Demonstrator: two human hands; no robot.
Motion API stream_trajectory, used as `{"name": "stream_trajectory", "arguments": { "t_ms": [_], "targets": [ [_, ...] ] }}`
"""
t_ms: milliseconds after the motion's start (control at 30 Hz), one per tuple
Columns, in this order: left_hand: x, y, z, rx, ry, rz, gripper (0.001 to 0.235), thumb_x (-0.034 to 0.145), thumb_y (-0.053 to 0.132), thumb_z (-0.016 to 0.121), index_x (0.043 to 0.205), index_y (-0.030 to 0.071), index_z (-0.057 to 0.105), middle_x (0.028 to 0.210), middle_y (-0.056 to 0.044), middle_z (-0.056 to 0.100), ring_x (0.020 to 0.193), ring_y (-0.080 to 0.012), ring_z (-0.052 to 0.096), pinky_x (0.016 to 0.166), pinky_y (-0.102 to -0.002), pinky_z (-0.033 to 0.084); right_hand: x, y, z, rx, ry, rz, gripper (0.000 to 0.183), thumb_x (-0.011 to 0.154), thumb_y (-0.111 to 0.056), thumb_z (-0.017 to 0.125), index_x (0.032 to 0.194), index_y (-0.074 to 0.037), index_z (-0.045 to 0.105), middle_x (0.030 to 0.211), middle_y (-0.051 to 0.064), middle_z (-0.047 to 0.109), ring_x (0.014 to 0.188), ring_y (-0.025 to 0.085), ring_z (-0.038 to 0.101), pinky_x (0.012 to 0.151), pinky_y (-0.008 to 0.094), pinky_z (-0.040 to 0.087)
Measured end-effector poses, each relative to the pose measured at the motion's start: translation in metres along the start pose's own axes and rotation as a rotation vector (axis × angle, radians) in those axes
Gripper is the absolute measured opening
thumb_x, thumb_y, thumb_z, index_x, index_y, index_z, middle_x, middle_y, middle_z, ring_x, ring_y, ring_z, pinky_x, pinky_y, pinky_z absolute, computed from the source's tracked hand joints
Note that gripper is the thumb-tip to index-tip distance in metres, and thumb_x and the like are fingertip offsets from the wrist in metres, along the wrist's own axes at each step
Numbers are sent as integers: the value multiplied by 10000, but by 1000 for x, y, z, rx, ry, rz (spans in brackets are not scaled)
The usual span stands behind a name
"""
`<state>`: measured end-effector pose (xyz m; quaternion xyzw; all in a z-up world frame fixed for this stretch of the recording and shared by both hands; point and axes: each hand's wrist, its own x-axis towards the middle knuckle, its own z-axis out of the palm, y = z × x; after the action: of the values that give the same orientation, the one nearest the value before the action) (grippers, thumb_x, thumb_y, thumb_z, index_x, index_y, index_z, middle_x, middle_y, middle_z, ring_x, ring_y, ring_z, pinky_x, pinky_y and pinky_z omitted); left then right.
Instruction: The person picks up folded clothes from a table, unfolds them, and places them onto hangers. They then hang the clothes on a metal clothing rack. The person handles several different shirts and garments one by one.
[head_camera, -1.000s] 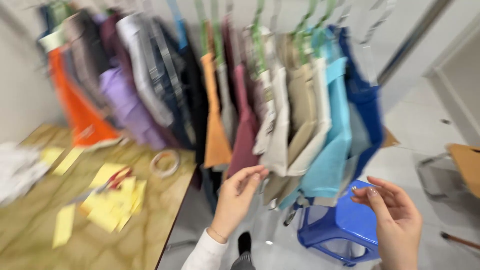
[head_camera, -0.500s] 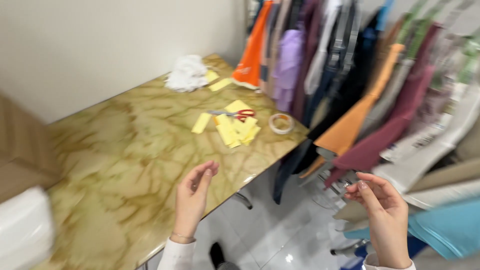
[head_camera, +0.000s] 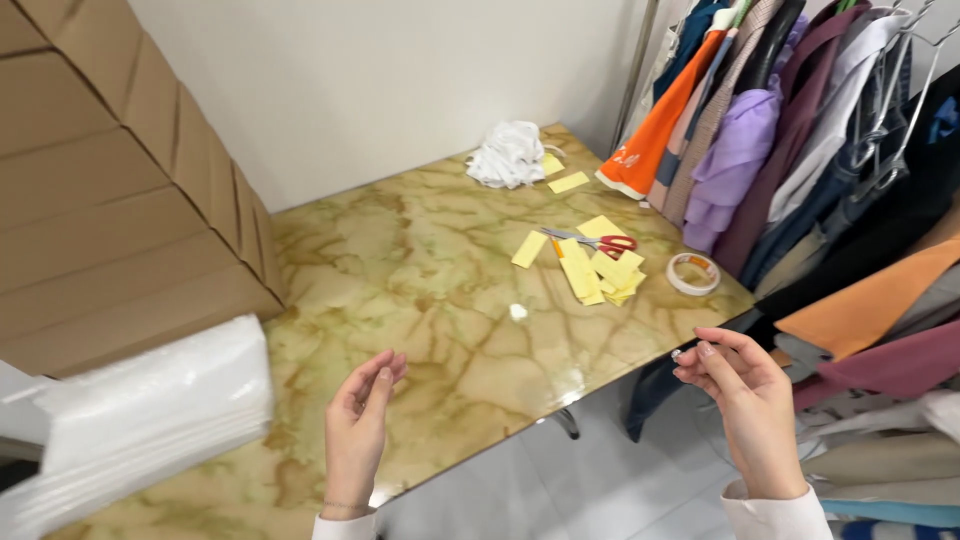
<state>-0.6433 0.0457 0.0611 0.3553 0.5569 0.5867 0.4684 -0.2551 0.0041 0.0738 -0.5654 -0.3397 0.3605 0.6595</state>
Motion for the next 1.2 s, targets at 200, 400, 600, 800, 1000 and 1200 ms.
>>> {"name": "stream_trajectory", "arguments": {
  "t_ms": [200,400,600,800,1000,1200],
  "targets": [
    [32,10,-92,16,52,-137,366,1006,134,592,1331,10,705,1292,-170,783,1197,-256,738,1024,-348,527,-35,13,74,-2,1,94,220,1058,-43,594,1242,48,674,950,252,718,834,314,685,849,388,578],
    [54,1,-182,53,101,-137,334,1027,134,572,1315,34,709,1288,-152,789,1184,-250,744,1017,-356,527,-75,26,148,-39,-34,184,217,1038,-52,614,1216,38,700,969,253,734,852,341,696,871,414,584],
    [46,9,-252,-6,201,-165,315,1024,148,576,1283,44,721,1296,-136,789,1168,-241,746,1060,-366,520,-96,55,199,-44,-170,203,242,1032,-40,610,1225,74,701,959,276,727,838,357,694,860,428,581],
    [19,0,-310,-40,355,-185,327,1024,156,578,1291,47,731,1274,-131,801,1166,-235,749,1038,-364,525,-108,47,245,-128,-274,239,233,1057,-60,602,1220,78,697,981,289,720,862,391,700,888,444,580],
    [-8,12,-340,-76,452,-207,354,1021,182,579,1319,42,709,1293,-135,786,1199,-247,730,1086,-381,509,-114,52,271,-127,-354,229,231,1062,-52,590,1245,59,677,1004,283,722,860,374,690,891,440,577],
    [-3,20,-341,-53,456,-189,322,1027,159,580,1295,47,720,1284,-135,785,1188,-239,736,1059,-372,525,-113,52,265,-113,-335,229,231,1068,-55,585,1256,40,680,1006,272,720,850,353,676,908,443,573]
  ]
}}
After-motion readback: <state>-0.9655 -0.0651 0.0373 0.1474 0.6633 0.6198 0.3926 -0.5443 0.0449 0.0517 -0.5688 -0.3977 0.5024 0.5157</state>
